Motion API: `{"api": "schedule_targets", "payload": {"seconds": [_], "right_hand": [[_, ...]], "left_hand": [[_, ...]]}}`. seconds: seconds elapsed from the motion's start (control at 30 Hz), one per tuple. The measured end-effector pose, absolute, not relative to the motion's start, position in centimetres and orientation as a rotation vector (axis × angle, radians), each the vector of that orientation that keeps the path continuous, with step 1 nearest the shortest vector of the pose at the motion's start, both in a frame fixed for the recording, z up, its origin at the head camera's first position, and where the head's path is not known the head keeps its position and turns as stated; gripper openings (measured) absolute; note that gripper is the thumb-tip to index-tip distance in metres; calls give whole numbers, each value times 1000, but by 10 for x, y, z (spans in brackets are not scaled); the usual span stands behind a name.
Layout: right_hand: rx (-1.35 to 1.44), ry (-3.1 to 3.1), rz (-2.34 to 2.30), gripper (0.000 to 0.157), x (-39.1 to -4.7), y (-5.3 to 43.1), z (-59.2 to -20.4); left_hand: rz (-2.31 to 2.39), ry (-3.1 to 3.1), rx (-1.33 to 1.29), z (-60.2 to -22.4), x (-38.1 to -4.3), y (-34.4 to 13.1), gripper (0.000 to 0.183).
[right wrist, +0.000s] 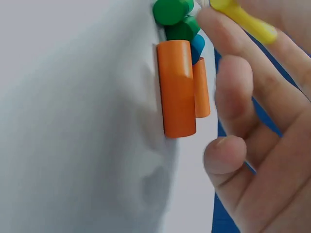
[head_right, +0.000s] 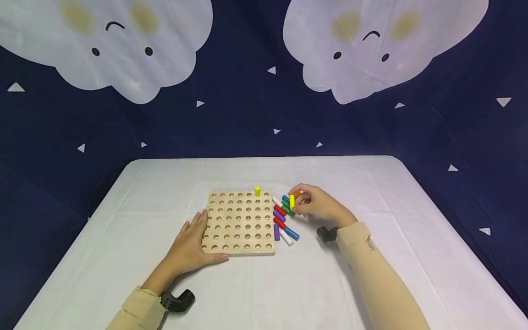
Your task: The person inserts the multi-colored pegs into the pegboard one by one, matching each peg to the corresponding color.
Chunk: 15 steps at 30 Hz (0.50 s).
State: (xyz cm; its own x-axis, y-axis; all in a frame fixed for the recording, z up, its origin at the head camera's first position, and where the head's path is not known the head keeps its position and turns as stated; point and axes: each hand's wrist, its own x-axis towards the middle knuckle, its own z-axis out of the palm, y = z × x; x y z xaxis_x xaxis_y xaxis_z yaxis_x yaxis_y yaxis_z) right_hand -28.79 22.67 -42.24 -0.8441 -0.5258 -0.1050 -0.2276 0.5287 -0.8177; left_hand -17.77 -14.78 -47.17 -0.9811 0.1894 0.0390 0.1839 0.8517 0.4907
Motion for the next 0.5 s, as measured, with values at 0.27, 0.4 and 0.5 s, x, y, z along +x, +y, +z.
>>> {"api": "schedule_targets", "payload": {"seconds": [0.27,0.4,0.5], "right_hand": [[-612,2567,-1246,39,-302,215,-425],[-610,2624,-1223,34,-309,203,-426],[-654,2680,-1190,31,-316,191,-426]], "left_hand": [[808,3025,311,-473,-177,-148,148],[815,3017,306,-472,-177,-148,148],[811,3010,301,-472,-178,-148,149]]}}
